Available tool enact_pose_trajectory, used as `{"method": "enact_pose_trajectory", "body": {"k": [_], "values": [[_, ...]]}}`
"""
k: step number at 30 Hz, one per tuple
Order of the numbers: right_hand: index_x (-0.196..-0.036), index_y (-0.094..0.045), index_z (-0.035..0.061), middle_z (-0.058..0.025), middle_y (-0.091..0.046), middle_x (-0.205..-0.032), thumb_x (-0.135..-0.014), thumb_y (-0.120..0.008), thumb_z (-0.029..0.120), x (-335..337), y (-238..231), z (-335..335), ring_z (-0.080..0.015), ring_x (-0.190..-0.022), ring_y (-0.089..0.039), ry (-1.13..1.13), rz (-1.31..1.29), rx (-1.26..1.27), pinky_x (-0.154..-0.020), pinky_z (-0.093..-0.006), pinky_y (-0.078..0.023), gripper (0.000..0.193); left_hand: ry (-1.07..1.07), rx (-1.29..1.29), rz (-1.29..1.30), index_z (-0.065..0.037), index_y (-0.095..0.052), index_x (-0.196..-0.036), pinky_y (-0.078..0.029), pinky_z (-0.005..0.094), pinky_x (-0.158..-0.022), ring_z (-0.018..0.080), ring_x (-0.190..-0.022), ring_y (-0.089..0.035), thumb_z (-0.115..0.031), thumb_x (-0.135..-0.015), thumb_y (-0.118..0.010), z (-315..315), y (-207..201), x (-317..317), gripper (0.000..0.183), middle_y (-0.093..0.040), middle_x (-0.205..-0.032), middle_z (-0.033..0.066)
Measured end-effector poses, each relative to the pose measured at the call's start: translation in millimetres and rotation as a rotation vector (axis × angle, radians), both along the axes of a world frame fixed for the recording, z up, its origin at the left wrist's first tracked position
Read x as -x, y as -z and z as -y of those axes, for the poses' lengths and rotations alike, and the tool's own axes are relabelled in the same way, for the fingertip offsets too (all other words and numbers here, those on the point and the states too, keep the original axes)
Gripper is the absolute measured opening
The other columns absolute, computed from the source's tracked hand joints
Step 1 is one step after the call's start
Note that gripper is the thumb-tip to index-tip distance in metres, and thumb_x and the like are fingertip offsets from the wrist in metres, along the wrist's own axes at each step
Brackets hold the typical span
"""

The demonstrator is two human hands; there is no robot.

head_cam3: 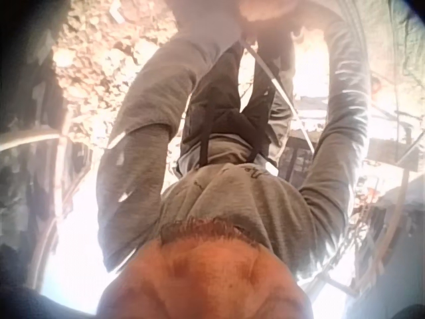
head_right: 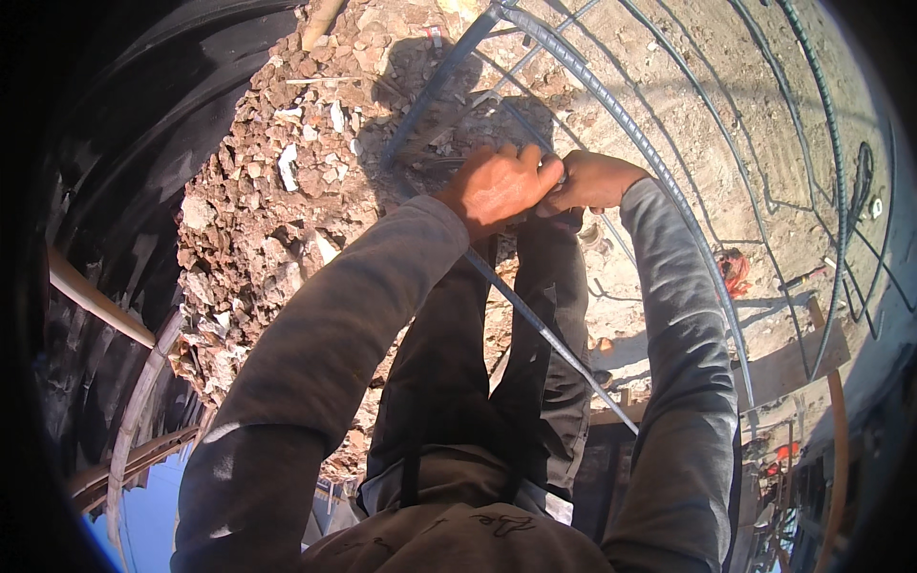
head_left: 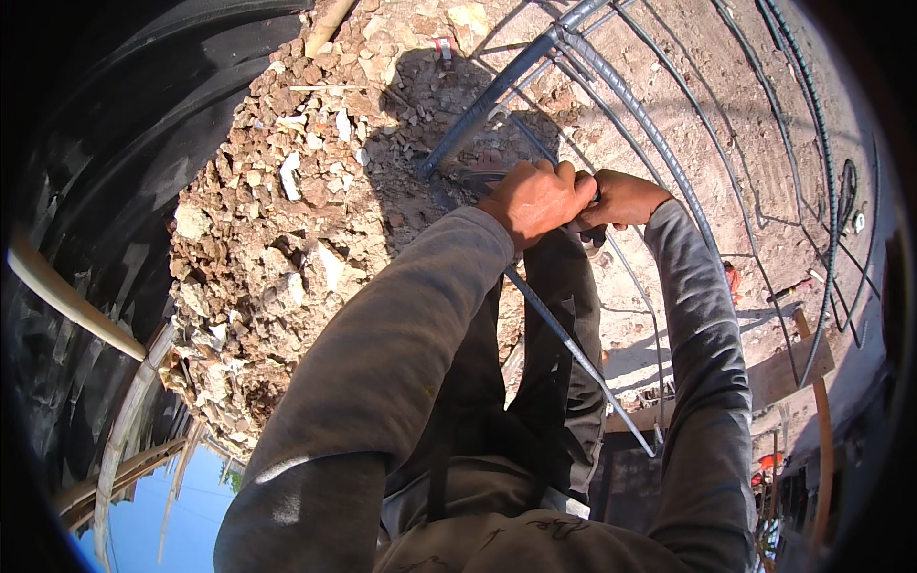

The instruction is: The person uses wire and a pair of pliers to secure metal rebar rods together into a cage structure at a construction site.

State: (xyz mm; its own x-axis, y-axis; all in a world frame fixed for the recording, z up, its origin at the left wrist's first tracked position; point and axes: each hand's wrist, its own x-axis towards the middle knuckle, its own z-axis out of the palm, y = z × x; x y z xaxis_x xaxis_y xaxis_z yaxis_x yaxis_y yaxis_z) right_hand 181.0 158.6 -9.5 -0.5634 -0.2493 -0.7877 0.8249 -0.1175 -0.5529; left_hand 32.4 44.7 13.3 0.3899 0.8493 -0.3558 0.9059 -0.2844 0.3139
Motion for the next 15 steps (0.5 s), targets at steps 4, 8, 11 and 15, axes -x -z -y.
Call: {"method": "enact_pose_trajectory", "body": {"k": [4, 8, 11, 15], "values": [[-0.121, -0.051, 0.0021, -0.0156, -0.060, -0.103, -0.063, -0.084, 0.034, -9, -19, 23, -0.0305, -0.095, -0.059, -0.017, -0.248, -0.602, -0.080, -0.0422, -0.047, 0.074, 0.007, 0.250, 0.039, -0.007, -0.053, -0.099, -0.055, 0.0386, -0.059, 0.0290, -0.074, -0.069, -0.012, -0.074, -0.068, -14, 2, 9, 0.030, -0.063, -0.080, 0.0115], [-0.134, -0.037, -0.0014, -0.0178, -0.047, -0.120, -0.066, -0.076, 0.025, -15, -12, 91, -0.0354, -0.113, -0.044, 0.123, -0.260, -1.185, -0.094, -0.0432, -0.038, 0.083, 0.001, 0.497, 0.110, 0.000, -0.052, -0.103, -0.054, 0.0407, -0.069, 0.0323, -0.084, -0.067, -0.011, -0.069, -0.073, -28, -4, 13, 0.042, -0.067, -0.083, 0.0178], [-0.128, -0.042, -0.0025, -0.0182, -0.049, -0.114, -0.064, -0.073, 0.023, -13, 9, 95, -0.0362, -0.107, -0.047, 0.233, -0.313, -1.181, -0.089, -0.0427, -0.038, 0.075, -0.009, 0.619, 0.139, 0.002, -0.053, -0.106, -0.053, 0.0442, -0.076, 0.0361, -0.088, -0.066, -0.013, -0.070, -0.074, -39, -7, 19, 0.044, -0.068, -0.088, 0.0186], [-0.113, -0.053, -0.0008, -0.0153, -0.056, -0.097, -0.057, -0.073, 0.018, -9, 35, 70, -0.0337, -0.092, -0.055, 0.173, -0.428, -1.081, -0.082, -0.0406, -0.043, 0.063, -0.143, 0.551, 0.004, 0.000, -0.056, -0.104, -0.052, 0.0431, -0.078, 0.0333, -0.092, -0.066, -0.015, -0.073, -0.070, -31, -1, 10, 0.037, -0.067, -0.093, 0.0186]]}}
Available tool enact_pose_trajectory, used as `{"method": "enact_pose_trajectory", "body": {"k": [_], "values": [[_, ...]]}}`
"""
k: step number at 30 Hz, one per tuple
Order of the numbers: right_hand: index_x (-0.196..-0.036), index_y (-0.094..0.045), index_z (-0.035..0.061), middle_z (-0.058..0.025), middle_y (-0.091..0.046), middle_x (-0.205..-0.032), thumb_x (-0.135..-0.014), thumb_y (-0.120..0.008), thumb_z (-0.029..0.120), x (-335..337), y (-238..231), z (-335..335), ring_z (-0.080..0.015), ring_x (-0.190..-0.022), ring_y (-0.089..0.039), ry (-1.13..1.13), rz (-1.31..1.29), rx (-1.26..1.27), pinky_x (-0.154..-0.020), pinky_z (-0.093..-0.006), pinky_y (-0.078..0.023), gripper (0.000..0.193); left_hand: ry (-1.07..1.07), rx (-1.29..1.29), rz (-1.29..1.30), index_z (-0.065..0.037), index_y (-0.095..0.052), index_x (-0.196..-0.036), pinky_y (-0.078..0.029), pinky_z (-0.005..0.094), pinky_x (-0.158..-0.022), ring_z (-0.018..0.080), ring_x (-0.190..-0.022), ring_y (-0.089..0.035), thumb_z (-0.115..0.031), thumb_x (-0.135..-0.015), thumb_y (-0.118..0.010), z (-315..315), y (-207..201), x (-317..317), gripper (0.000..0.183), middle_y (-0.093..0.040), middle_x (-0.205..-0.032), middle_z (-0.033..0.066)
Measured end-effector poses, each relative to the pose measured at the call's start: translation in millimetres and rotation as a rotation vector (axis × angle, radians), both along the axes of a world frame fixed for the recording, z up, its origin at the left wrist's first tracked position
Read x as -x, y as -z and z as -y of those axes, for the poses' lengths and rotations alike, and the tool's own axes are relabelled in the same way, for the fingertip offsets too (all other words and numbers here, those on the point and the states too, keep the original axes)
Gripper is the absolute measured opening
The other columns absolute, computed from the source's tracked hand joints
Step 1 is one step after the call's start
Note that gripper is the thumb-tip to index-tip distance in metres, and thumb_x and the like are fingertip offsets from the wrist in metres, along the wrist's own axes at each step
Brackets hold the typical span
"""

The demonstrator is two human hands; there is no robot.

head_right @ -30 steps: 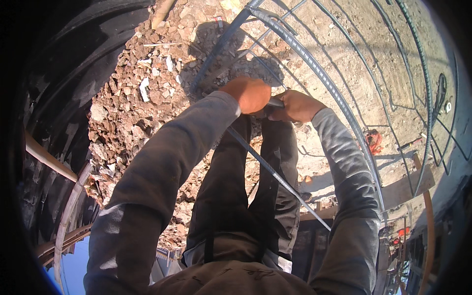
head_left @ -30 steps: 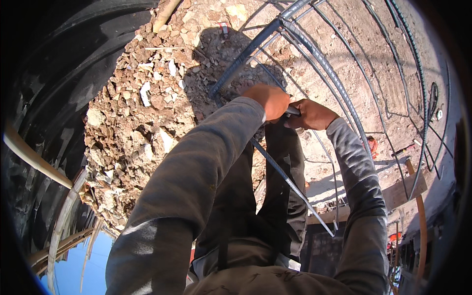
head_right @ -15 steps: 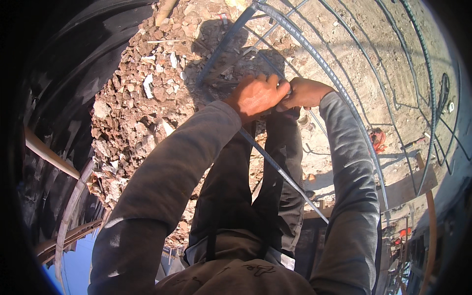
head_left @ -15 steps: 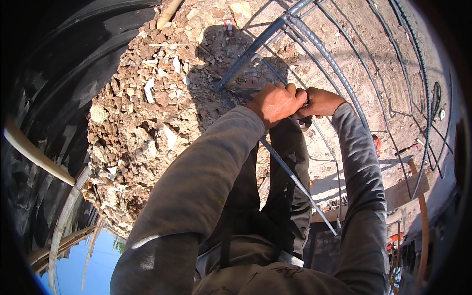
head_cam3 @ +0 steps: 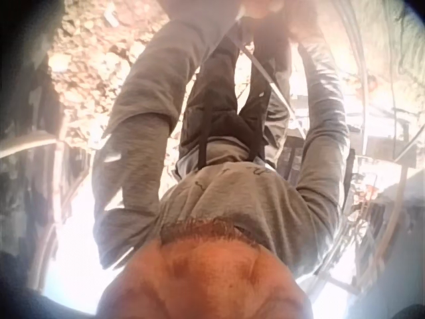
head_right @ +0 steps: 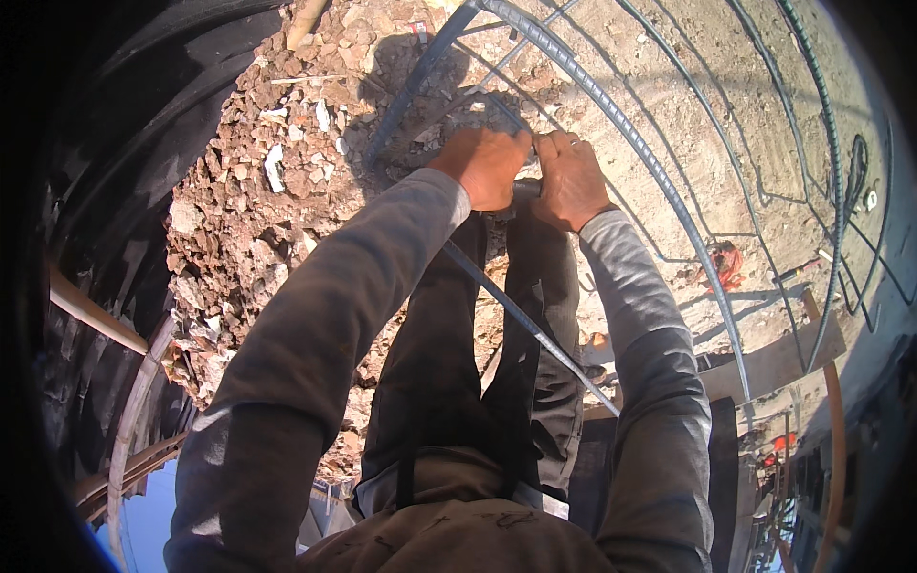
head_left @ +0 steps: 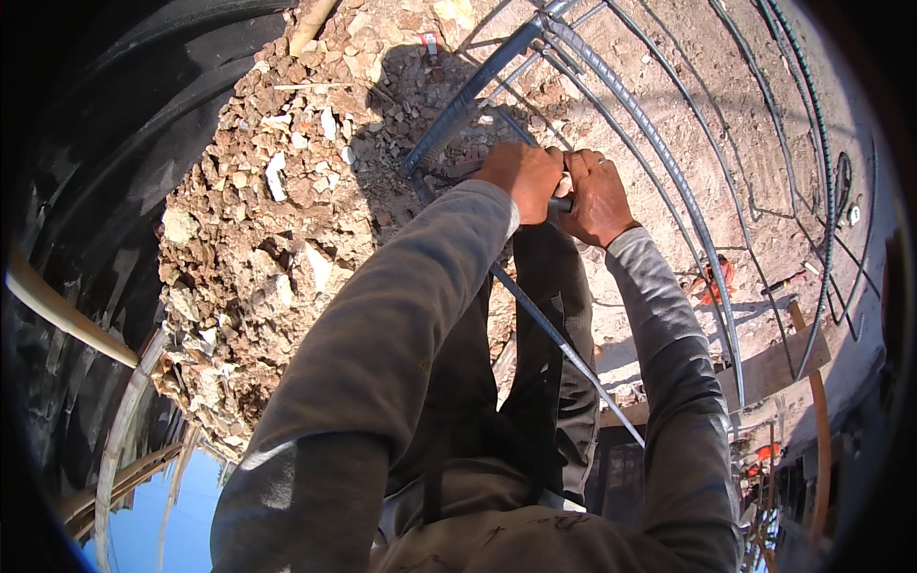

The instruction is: The person uses wire and a pair of pliers to secure metal rebar rods together into a cage structure at a construction site.

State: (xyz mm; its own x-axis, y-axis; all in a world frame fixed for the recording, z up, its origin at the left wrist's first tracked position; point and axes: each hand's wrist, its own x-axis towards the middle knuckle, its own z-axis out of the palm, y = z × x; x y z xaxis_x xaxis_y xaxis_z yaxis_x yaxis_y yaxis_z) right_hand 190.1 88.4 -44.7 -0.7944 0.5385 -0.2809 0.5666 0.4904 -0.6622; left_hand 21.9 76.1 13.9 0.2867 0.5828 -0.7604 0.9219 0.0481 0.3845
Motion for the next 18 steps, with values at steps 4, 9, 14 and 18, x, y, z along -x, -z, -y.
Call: {"method": "enact_pose_trajectory", "body": {"k": [4, 9, 14, 18], "values": [[-0.109, -0.055, -0.0028, -0.0199, -0.060, -0.091, -0.058, -0.073, 0.015, -4, 28, -10, -0.0390, -0.089, -0.059, -0.094, -0.123, 0.267, -0.075, -0.0439, -0.048, 0.056, -0.064, -0.269, -0.188, -0.005, -0.063, -0.099, -0.052, 0.0401, -0.080, 0.0285, -0.090, -0.066, -0.017, -0.077, -0.066, 34, 17, -13, 0.025, -0.067, -0.093, 0.0132], [-0.120, -0.061, 0.0046, -0.0121, -0.067, -0.081, -0.070, -0.068, 0.013, -17, 34, 10, -0.0231, -0.071, -0.064, -0.176, -0.216, 0.699, -0.068, -0.0337, -0.050, 0.051, -0.041, 0.297, -0.020, -0.010, -0.071, -0.098, -0.052, 0.0409, -0.085, 0.0287, -0.103, -0.065, -0.015, -0.079, -0.065, 8, 4, 0, 0.021, -0.068, -0.106, 0.0118], [-0.089, -0.070, 0.0011, -0.0084, -0.070, -0.078, -0.064, -0.071, 0.013, 1, 21, -33, -0.0131, -0.066, -0.064, -0.258, 0.281, 1.246, -0.052, -0.0267, -0.045, 0.028, 0.084, 0.127, -0.042, -0.011, -0.072, -0.099, -0.054, 0.0395, -0.080, 0.0271, -0.102, -0.066, -0.016, -0.083, -0.063, 3, -9, -12, 0.019, -0.069, -0.107, 0.0103], [-0.094, -0.069, 0.0011, -0.0118, -0.071, -0.087, -0.065, -0.077, 0.018, 4, 10, -38, -0.0169, -0.079, -0.067, -0.143, 0.236, 1.327, -0.061, -0.0310, -0.048, 0.034, 0.075, 0.212, 0.021, -0.010, -0.070, -0.104, -0.055, 0.0400, -0.080, 0.0269, -0.099, -0.067, -0.015, -0.084, -0.063, -3, -1, -5, 0.022, -0.069, -0.108, 0.0100]]}}
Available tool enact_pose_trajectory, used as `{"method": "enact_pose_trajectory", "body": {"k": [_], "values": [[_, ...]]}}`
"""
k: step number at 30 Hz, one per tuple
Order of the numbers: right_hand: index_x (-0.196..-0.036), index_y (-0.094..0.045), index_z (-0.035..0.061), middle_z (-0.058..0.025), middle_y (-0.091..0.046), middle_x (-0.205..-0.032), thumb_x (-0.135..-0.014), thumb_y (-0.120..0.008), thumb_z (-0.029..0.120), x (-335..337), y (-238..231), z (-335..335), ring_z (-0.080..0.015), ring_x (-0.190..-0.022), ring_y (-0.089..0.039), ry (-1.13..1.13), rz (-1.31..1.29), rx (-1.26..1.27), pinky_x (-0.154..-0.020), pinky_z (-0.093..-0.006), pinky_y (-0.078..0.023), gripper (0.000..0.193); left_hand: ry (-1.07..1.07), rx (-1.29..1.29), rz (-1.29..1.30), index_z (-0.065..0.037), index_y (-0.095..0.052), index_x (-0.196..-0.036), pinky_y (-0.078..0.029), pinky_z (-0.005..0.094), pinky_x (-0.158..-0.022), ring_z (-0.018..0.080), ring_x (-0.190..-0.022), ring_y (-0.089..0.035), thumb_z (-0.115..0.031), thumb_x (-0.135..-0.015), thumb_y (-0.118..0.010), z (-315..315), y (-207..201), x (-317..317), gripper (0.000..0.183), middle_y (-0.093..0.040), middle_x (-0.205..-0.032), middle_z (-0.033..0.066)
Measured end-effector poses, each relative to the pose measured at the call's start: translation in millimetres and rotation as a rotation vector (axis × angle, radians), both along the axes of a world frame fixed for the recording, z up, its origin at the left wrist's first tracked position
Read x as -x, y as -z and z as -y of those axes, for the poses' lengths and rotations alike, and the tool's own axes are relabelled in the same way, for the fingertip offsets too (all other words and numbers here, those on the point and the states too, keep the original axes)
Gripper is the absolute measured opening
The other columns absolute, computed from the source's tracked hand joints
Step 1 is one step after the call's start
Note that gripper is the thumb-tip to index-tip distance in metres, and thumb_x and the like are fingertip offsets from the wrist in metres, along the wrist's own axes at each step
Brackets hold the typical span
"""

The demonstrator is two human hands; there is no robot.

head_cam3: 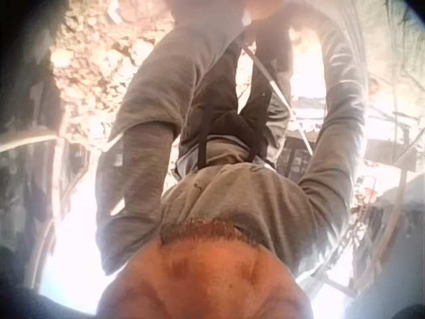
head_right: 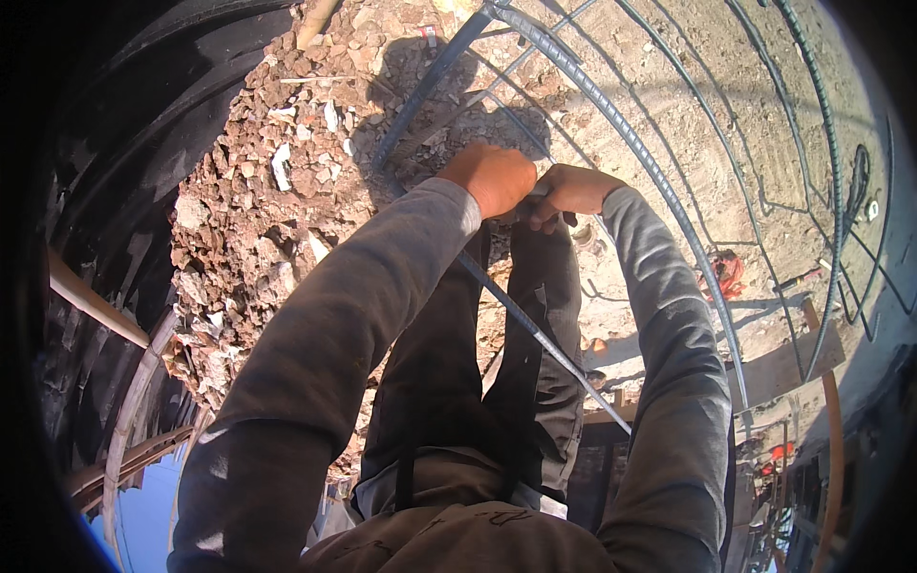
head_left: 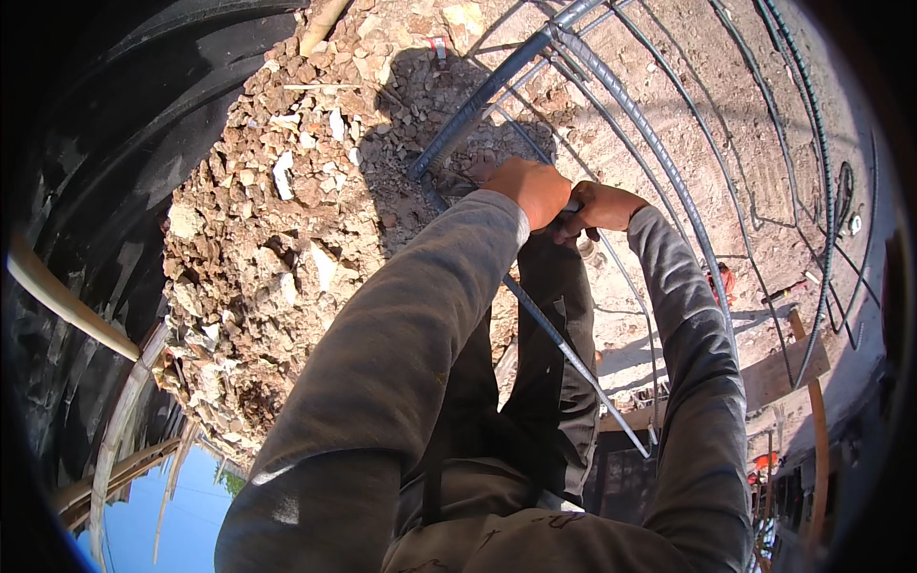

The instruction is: The person uses wire and a pair of pliers to secure metal rebar rods together into a cage structure at a construction site.

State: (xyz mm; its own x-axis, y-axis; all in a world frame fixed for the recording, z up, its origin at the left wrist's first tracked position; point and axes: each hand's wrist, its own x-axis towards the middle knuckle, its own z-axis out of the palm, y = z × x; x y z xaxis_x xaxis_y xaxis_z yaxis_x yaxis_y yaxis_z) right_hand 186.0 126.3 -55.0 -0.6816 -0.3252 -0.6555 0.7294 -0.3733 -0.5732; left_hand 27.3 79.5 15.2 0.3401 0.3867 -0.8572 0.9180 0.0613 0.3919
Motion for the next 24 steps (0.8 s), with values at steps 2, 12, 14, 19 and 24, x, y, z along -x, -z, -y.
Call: {"method": "enact_pose_trajectory", "body": {"k": [2, 12, 14, 19, 24], "values": [[-0.101, -0.067, 0.0009, -0.0140, -0.071, -0.093, -0.066, -0.081, 0.025, -11, -19, 14, -0.0221, -0.086, -0.068, 0.240, -0.091, -0.178, -0.069, -0.0349, -0.051, 0.045, -0.012, 0.040, 0.021, -0.007, -0.070, -0.099, -0.054, 0.0390, -0.079, 0.0284, -0.097, -0.067, -0.015, -0.078, -0.068, -2, 2, 1, 0.022, -0.069, -0.103, 0.0130], [-0.119, -0.045, -0.0013, -0.0164, -0.052, -0.094, -0.064, -0.077, 0.021, -10, -30, 70, -0.0380, -0.089, -0.056, 0.186, -0.165, -1.332, -0.072, -0.0457, -0.047, 0.067, -0.041, 0.099, 0.089, -0.003, -0.065, -0.107, -0.052, 0.0387, -0.080, 0.0303, -0.097, -0.065, -0.022, -0.070, -0.076, -16, -9, 9, 0.043, -0.069, -0.101, 0.0151], [-0.117, -0.045, -0.0033, -0.0188, -0.053, -0.094, -0.066, -0.075, 0.020, -8, -31, 58, -0.0390, -0.087, -0.057, 0.130, -0.147, -1.148, -0.071, -0.0472, -0.048, 0.064, 0.025, -0.152, 0.151, -0.003, -0.062, -0.112, -0.052, 0.0385, -0.077, 0.0286, -0.094, -0.066, -0.021, -0.072, -0.073, -9, -18, 11, 0.045, -0.069, -0.098, 0.0138], [-0.119, -0.055, -0.0012, -0.0140, -0.063, -0.113, -0.072, -0.074, 0.011, -21, -33, 35, -0.0223, -0.104, -0.059, -0.001, -0.043, -0.177, -0.086, -0.0339, -0.047, 0.052, 0.157, -0.386, -0.066, -0.004, -0.057, -0.118, -0.052, 0.0408, -0.075, 0.0228, -0.091, -0.068, -0.016, -0.080, -0.062, 45, -10, -25, 0.040, -0.070, -0.093, 0.0091], [-0.102, -0.065, -0.0022, -0.0079, -0.068, -0.091, -0.074, -0.075, 0.014, -8, -55, 27, -0.0142, -0.083, -0.062, 0.163, 0.131, -0.123, -0.076, -0.0288, -0.049, 0.034, 0.083, -0.011, 0.137, -0.003, -0.057, -0.121, -0.052, 0.0421, -0.077, 0.0260, -0.094, -0.067, -0.021, -0.076, -0.069, 9, -8, -3, 0.049, -0.069, -0.094, 0.0111]]}}
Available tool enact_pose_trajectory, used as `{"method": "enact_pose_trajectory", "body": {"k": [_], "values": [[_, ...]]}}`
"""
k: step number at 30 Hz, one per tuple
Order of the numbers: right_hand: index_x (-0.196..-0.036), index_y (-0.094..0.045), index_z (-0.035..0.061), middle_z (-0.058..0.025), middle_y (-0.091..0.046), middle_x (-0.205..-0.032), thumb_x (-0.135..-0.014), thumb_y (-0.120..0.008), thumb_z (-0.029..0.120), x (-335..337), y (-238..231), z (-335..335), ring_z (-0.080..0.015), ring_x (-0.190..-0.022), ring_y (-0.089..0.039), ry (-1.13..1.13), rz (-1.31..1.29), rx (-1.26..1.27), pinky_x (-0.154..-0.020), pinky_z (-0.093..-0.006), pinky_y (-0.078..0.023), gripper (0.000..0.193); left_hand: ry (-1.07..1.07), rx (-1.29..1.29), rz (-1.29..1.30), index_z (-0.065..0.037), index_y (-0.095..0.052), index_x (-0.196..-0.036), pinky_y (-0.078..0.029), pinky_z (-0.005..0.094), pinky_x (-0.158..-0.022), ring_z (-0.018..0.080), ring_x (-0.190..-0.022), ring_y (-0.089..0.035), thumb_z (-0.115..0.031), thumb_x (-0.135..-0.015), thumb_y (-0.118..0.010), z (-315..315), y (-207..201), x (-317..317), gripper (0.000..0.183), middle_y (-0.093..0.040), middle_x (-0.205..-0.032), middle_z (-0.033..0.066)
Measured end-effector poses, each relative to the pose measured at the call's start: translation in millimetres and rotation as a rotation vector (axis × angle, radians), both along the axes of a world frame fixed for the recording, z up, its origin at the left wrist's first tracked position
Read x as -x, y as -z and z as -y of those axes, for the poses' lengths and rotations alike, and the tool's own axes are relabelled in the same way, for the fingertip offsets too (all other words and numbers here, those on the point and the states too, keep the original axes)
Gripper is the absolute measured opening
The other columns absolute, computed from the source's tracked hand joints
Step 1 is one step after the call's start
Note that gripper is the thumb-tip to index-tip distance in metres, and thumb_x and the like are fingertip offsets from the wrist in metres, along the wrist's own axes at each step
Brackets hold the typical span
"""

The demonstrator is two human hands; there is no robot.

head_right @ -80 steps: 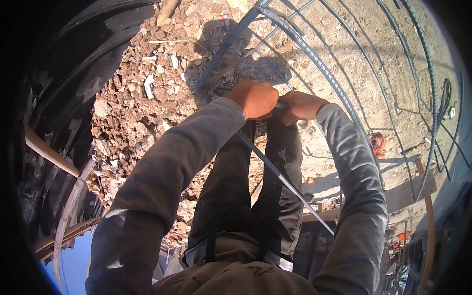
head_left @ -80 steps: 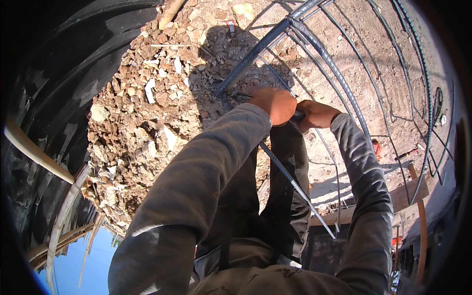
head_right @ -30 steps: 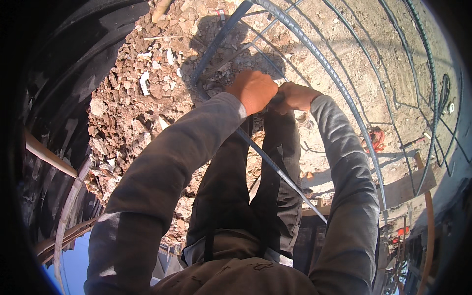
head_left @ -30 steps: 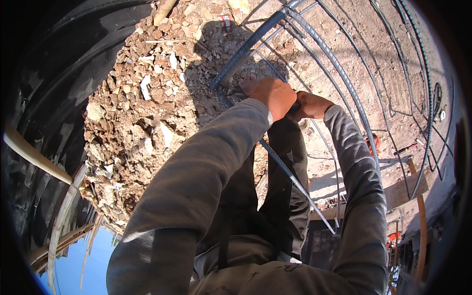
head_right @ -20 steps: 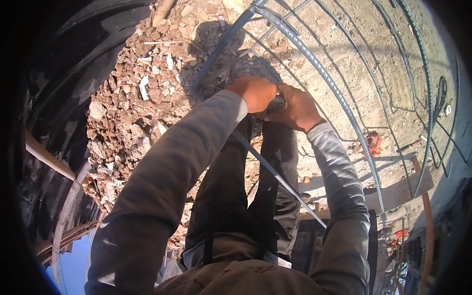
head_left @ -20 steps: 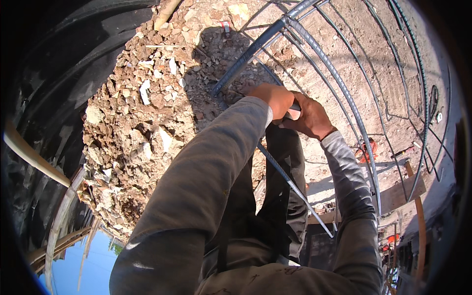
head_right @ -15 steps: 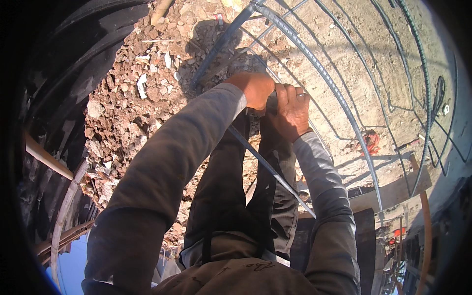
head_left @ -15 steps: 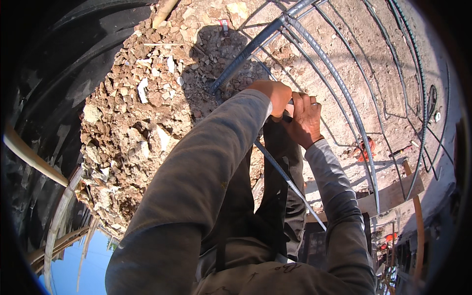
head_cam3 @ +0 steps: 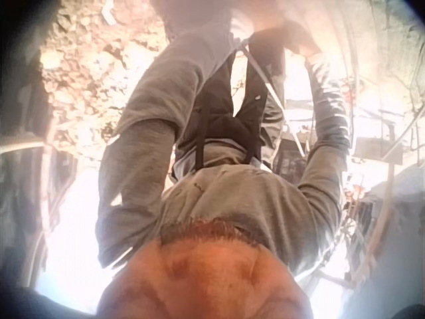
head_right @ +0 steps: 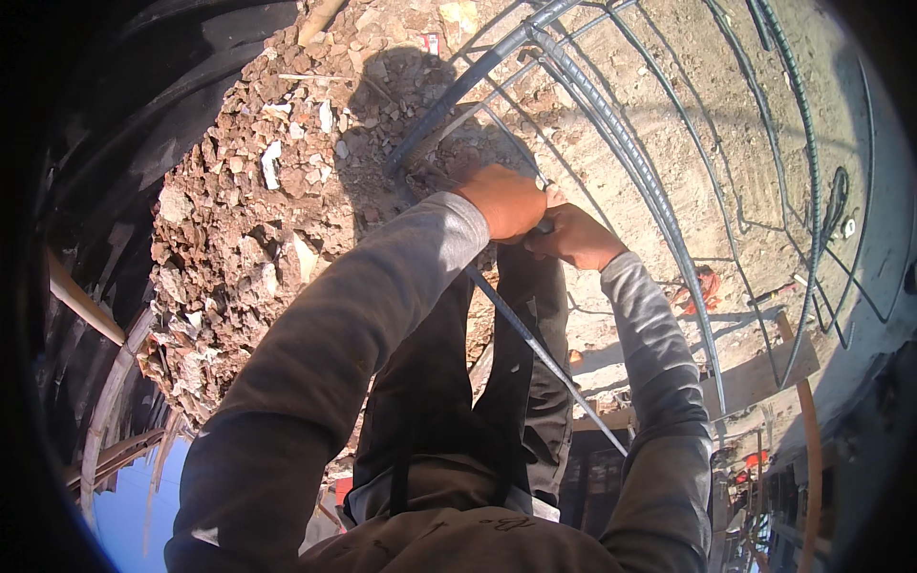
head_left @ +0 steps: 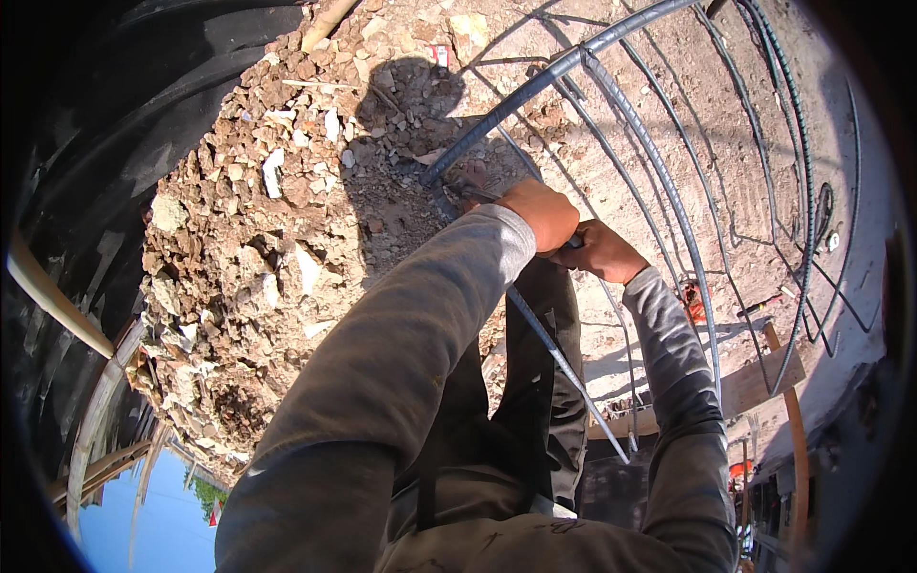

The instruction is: The person uses wire and a pair of pliers to secure metal rebar rods together into a cage structure at a construction site.

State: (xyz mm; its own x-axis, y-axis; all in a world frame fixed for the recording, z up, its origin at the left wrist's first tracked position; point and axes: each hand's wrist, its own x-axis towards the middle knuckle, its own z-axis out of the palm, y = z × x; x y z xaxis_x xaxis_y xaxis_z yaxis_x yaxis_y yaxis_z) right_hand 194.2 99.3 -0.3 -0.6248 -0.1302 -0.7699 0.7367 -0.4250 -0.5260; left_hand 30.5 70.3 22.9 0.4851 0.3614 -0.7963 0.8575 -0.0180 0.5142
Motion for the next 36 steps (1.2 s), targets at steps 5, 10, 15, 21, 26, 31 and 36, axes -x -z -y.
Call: {"method": "enact_pose_trajectory", "body": {"k": [5, 10, 15, 21, 26, 31, 36], "values": [[-0.091, -0.068, 0.0012, -0.0072, -0.070, -0.081, -0.077, -0.074, 0.030, 1, 26, -44, -0.0120, -0.067, -0.064, -0.138, -0.026, 0.171, -0.048, -0.0239, -0.044, 0.033, -0.045, -0.644, -0.010, -0.005, -0.054, -0.124, -0.052, 0.0411, -0.075, 0.0286, -0.082, -0.066, -0.019, -0.079, -0.067, 21, -9, 7, 0.050, -0.064, -0.096, 0.0095], [-0.127, -0.049, -0.0034, -0.0186, -0.064, -0.109, -0.064, -0.085, 0.036, 1, 2, -33, -0.0250, -0.093, -0.066, -0.084, -0.262, -0.357, -0.073, -0.0362, -0.053, 0.083, -0.164, -0.592, -0.099, -0.002, -0.044, -0.131, -0.050, 0.0396, -0.080, 0.0265, -0.090, -0.062, -0.015, -0.074, -0.069, 37, 7, 4, 0.063, -0.058, -0.101, 0.0115], [-0.129, -0.044, 0.0004, -0.0198, -0.054, -0.110, -0.071, -0.069, 0.012, 15, -37, -5, -0.0387, -0.100, -0.056, -0.336, -0.051, -1.341, -0.088, -0.0445, -0.046, 0.064, -0.242, -0.306, -0.033, 0.005, -0.038, -0.132, -0.044, 0.0427, -0.093, 0.0301, -0.112, -0.054, -0.014, -0.076, -0.067, 7, -17, 16, 0.066, -0.054, -0.117, 0.0157], [-0.103, -0.062, -0.0048, -0.0207, -0.066, -0.092, -0.078, -0.064, 0.011, 4, -17, -28, -0.0315, -0.085, -0.065, -0.279, 0.035, -0.122, -0.069, -0.0393, -0.056, 0.029, -0.342, -0.403, 0.223, 0.003, -0.047, -0.129, -0.042, 0.0405, -0.096, 0.0288, -0.113, -0.053, -0.009, -0.083, -0.058, 22, -57, 3, 0.049, -0.055, -0.117, 0.0138], [-0.111, -0.057, -0.0044, -0.0144, -0.064, -0.089, -0.080, -0.056, 0.004, -44, 6, 10, -0.0218, -0.074, -0.063, 0.134, 0.309, 0.004, -0.056, -0.0346, -0.058, 0.032, -1.181, -0.509, 0.528, -0.005, -0.055, -0.123, -0.051, 0.0337, -0.074, 0.0224, -0.082, -0.063, 0.000, -0.081, -0.056, 64, -105, 32, 0.042, -0.063, -0.096, 0.0103], [-0.130, -0.052, 0.0023, -0.0032, -0.061, -0.093, -0.080, -0.054, -0.001, -104, -27, 47, -0.0097, -0.078, -0.054, 0.292, 0.230, -0.057, -0.068, -0.0222, -0.046, 0.051, -1.914, -0.258, 0.246, -0.002, -0.052, -0.125, -0.049, 0.0274, -0.073, 0.0117, -0.082, -0.058, -0.003, -0.088, -0.054, 145, -67, 51, 0.037, -0.062, -0.100, 0.0079], [-0.136, -0.047, 0.0043, -0.0002, -0.054, -0.106, -0.076, -0.055, -0.008, -129, -83, 117, -0.0068, -0.089, -0.049, 0.882, 0.068, 0.027, -0.070, -0.0214, -0.043, 0.061, -1.743, -0.268, 0.203, -0.002, -0.045, -0.132, -0.050, 0.0275, -0.071, 0.0125, -0.081, -0.058, -0.004, -0.089, -0.055, 162, -46, 33, 0.044, -0.061, -0.102, 0.0098]]}}
